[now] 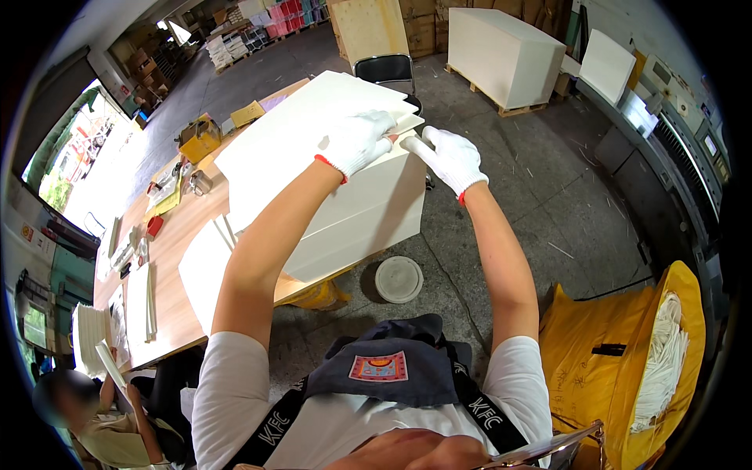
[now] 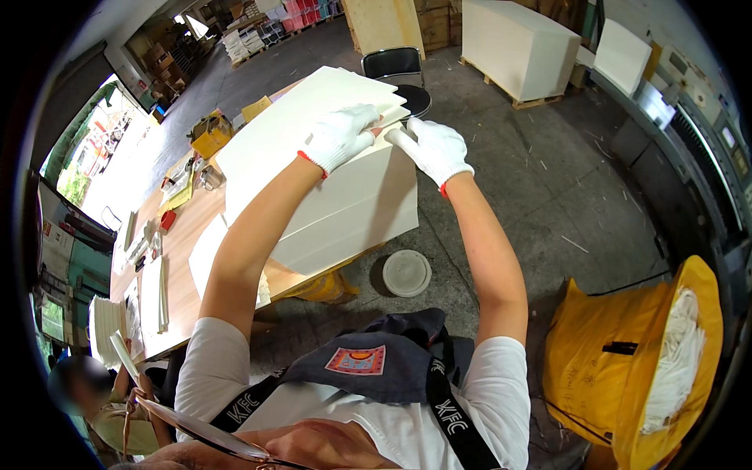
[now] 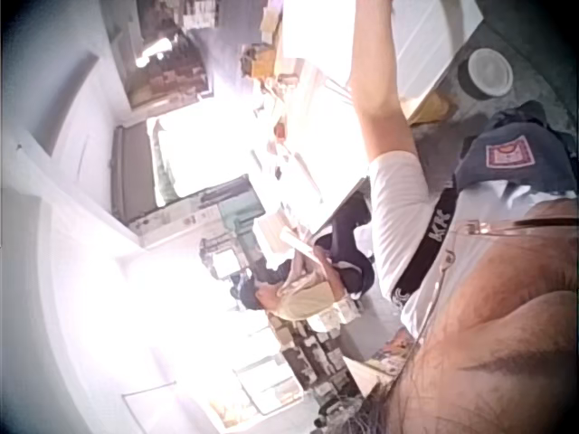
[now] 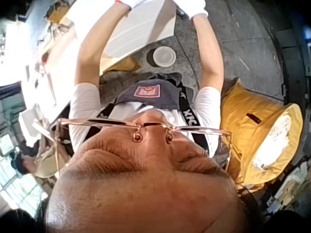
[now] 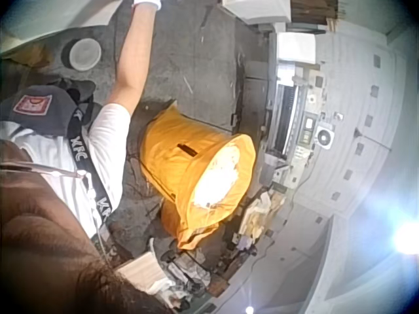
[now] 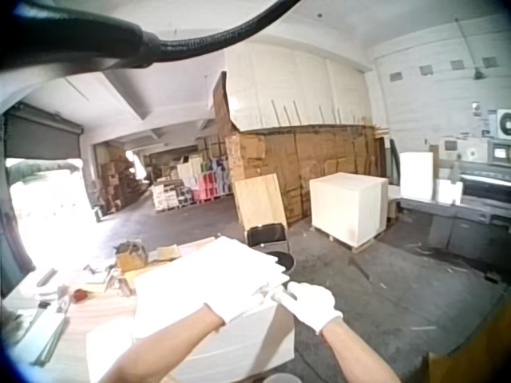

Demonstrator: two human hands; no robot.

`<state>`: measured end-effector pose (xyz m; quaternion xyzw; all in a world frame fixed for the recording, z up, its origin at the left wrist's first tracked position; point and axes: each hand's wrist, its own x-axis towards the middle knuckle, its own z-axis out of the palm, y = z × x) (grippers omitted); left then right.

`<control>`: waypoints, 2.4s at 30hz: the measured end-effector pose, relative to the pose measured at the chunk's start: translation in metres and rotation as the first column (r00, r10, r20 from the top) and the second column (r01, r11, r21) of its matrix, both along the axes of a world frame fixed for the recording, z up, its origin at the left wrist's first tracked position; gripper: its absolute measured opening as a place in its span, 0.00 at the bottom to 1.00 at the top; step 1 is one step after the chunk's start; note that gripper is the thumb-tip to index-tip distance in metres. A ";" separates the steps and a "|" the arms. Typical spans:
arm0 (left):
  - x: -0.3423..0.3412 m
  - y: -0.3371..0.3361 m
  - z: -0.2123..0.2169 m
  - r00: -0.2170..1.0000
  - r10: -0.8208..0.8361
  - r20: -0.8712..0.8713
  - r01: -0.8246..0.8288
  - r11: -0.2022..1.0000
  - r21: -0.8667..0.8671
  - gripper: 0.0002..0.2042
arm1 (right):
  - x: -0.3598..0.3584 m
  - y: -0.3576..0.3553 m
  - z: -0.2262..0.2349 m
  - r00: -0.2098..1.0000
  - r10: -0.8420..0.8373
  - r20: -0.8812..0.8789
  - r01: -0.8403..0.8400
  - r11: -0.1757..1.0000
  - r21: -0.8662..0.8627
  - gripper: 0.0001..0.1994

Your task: The person stacks white paper sheets on a wooden table in a warehouse environment. They handle the sheets by hand, separating them from a larger block and placing them into a neat pile. The person also briefly handles a metal container and a wooden block during the process.

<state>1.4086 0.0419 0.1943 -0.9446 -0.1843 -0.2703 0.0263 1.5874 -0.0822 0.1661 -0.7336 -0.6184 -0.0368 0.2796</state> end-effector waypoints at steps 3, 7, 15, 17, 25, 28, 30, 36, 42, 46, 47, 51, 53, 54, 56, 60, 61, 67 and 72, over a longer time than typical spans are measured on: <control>0.002 0.000 0.003 0.997 0.043 -0.056 -0.047 0.996 -0.070 0.13 | 0.002 0.000 0.002 0.991 0.013 0.132 -0.022 0.998 0.065 0.26; 0.001 -0.001 0.006 0.995 0.049 -0.089 -0.061 0.989 -0.135 0.15 | 0.005 0.006 0.018 0.947 0.046 0.319 -0.084 0.991 0.106 0.23; -0.014 -0.015 0.011 0.993 0.039 -0.111 -0.067 0.962 -0.264 0.17 | -0.011 0.017 0.015 0.913 0.042 -0.406 -0.009 0.997 0.083 0.27; -0.017 -0.018 0.013 0.998 0.041 -0.057 -0.062 0.900 -0.432 0.17 | -0.013 0.019 0.010 0.867 0.021 -0.499 0.022 0.996 0.081 0.27; -0.018 -0.022 0.019 0.993 0.084 -0.081 -0.114 0.859 -0.500 0.19 | -0.017 0.025 -0.004 0.884 0.019 -0.467 0.096 0.970 0.222 0.26; -0.017 -0.024 0.021 0.993 0.082 -0.083 -0.113 0.848 -0.519 0.18 | -0.013 0.026 -0.010 0.894 0.018 -0.448 0.096 0.968 0.230 0.27; -0.017 -0.022 0.020 0.994 0.081 -0.076 -0.108 0.861 -0.497 0.17 | -0.014 0.027 -0.011 0.898 0.025 -0.440 0.097 0.963 0.253 0.26; -0.015 -0.020 0.016 0.994 0.108 -0.027 -0.106 0.848 -0.520 0.15 | -0.016 0.027 -0.010 0.918 0.004 -0.397 0.097 0.967 0.236 0.24; -0.015 -0.030 0.023 0.984 0.121 -0.131 -0.169 0.863 -0.476 0.17 | -0.016 0.026 -0.014 0.957 0.037 -0.287 0.054 0.952 0.302 0.18; -0.016 -0.026 0.019 0.992 0.107 -0.071 -0.128 0.861 -0.493 0.19 | -0.016 0.025 -0.014 0.967 0.045 -0.251 0.042 0.942 0.332 0.19; -0.016 -0.026 0.019 0.992 0.102 -0.069 -0.123 0.864 -0.488 0.19 | -0.016 0.025 -0.014 0.958 0.034 -0.283 0.055 0.952 0.301 0.19; -0.015 -0.031 0.026 0.985 0.117 -0.125 -0.165 0.838 -0.519 0.19 | -0.015 0.027 -0.013 0.934 0.005 -0.357 0.084 0.969 0.232 0.20; -0.016 -0.029 0.021 0.992 0.099 -0.082 -0.127 0.855 -0.503 0.17 | -0.016 0.025 -0.011 0.931 0.004 -0.365 0.088 0.968 0.234 0.21; -0.017 -0.029 0.020 0.994 0.089 -0.061 -0.108 0.862 -0.495 0.17 | -0.017 0.024 -0.010 0.930 0.004 -0.368 0.089 0.967 0.238 0.21; -0.016 -0.033 0.026 0.989 0.117 -0.090 -0.146 0.852 -0.503 0.16 | -0.018 0.023 -0.008 0.925 -0.011 -0.380 0.099 0.972 0.214 0.22; -0.015 -0.024 0.014 0.998 0.070 -0.007 -0.065 0.892 -0.447 0.15 | -0.017 0.026 -0.011 0.918 -0.039 -0.395 0.119 0.976 0.181 0.23; -0.016 -0.022 0.012 0.998 0.057 -0.020 -0.060 0.901 -0.429 0.14 | -0.016 0.027 -0.013 0.919 -0.037 -0.393 0.121 0.974 0.193 0.24; -0.014 -0.033 0.019 0.994 0.080 -0.075 -0.104 0.898 -0.428 0.14 | -0.014 0.029 -0.018 0.911 0.009 -0.412 0.105 0.962 0.253 0.24; -0.013 -0.031 0.021 0.993 0.085 -0.079 -0.113 0.860 -0.497 0.17 | -0.015 0.027 -0.014 0.904 -0.013 -0.427 0.121 0.966 0.229 0.25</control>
